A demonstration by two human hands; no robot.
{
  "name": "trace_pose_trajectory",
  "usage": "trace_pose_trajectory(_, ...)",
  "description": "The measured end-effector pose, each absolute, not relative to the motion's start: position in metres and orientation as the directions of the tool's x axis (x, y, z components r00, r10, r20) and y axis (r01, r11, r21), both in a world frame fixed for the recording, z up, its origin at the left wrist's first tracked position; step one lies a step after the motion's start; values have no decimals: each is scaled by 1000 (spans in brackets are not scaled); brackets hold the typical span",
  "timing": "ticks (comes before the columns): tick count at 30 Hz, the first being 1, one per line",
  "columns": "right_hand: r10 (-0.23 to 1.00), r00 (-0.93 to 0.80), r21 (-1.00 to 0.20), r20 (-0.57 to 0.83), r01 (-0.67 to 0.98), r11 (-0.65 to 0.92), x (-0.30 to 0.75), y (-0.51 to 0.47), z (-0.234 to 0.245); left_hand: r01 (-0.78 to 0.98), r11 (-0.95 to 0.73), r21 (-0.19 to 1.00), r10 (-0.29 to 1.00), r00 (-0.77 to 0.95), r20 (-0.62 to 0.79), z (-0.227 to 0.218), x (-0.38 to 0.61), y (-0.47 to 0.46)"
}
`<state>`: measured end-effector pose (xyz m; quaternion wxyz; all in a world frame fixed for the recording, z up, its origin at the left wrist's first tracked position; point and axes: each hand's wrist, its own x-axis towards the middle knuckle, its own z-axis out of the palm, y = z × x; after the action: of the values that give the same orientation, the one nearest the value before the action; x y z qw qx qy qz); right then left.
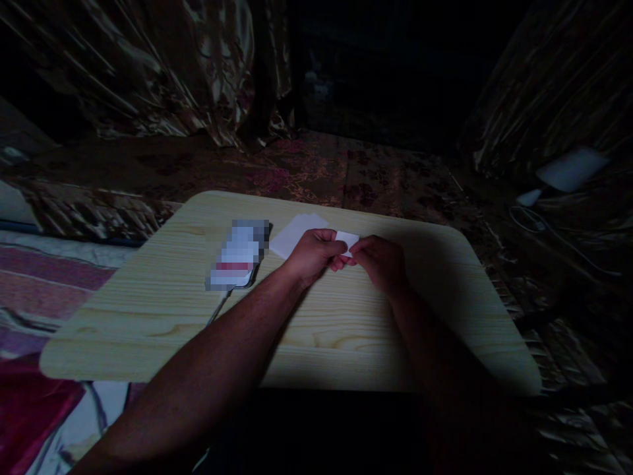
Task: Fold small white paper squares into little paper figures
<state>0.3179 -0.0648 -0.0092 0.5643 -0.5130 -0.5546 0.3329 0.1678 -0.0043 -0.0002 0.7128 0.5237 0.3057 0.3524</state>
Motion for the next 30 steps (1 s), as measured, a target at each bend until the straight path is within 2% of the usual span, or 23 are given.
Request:
trace_pose_trajectory(6,947,173,-953,270,191,236,316,-66,-5,-177,194,965,829,555,-65,0,168,-4)
trace_pose_trajectory(12,940,220,-963,261,120,239,315,-63,-5,-187,133,973,854,520,-17,-1,170,-6)
trace_pose_trajectory(17,935,244,-957,259,194,214,314,-64,-3,-157,75,985,860,510,16,0,171,-9)
trace_pose_trajectory(30,954,132,-956,269,157,248,324,-65,-3,-166,147,975,821,570,-27,-4,170,-6)
